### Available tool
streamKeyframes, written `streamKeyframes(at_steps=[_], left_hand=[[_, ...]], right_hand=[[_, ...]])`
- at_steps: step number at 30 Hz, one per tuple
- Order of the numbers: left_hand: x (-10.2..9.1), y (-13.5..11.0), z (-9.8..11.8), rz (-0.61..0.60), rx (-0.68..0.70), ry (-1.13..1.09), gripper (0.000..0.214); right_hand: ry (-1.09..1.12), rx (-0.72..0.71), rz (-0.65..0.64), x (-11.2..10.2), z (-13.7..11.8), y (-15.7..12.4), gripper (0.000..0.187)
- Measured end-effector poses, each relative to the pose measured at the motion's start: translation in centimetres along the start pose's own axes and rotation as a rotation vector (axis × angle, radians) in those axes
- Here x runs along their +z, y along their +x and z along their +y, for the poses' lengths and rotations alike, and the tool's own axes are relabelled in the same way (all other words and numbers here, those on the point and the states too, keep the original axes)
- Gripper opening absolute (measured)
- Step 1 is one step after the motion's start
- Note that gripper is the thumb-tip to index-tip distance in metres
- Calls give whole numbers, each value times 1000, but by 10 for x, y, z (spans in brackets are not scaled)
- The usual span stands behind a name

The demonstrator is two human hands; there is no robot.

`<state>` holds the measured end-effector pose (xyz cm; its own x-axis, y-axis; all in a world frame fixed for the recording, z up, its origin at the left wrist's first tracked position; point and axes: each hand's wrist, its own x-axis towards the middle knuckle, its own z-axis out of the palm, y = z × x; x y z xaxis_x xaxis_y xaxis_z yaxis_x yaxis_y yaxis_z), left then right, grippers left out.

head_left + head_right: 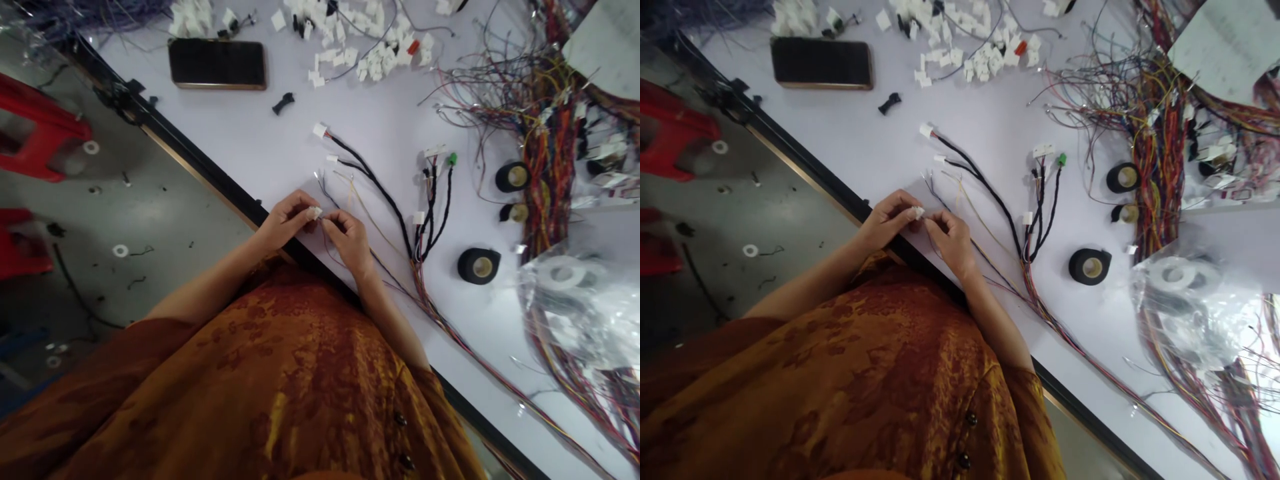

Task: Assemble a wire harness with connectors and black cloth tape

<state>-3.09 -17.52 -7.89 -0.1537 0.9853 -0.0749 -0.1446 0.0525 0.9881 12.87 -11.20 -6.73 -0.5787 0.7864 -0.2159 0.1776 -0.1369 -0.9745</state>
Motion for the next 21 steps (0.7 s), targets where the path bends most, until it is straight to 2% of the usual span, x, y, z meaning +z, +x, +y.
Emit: streamKeyframes(at_steps=[4, 6, 8, 10, 13, 15, 17, 19, 21], left_hand=[[1, 0, -3, -8, -9, 16, 22], [0, 0, -5, -14, -43, -33, 23], [-2, 1, -7, 32, -66, -115, 23], [-3, 2, -9, 75, -79, -183, 23], [-4, 2, -9, 62, -104, -231, 24], [-4, 3, -7, 51, -112, -241, 24], [-4, 3, -5, 45, -119, -242, 23], [-4, 2, -4, 37, -125, -241, 22], [-5, 2, -4, 29, -124, -242, 21]], right_hand=[[-35, -41, 17, 3, 5, -3, 18], [-61, -44, 6, 2, 4, -5, 20], [-128, -81, 31, -4, 1, -5, 22], [-266, -181, 138, -16, -2, 0, 22], [-595, -284, 338, -35, 0, 18, 12], [-801, -260, 356, -42, 5, 34, 8], [-908, -231, 322, -46, 10, 49, 12], [-883, -221, 315, -47, 12, 59, 18], [-753, -212, 353, -50, 10, 64, 18]])
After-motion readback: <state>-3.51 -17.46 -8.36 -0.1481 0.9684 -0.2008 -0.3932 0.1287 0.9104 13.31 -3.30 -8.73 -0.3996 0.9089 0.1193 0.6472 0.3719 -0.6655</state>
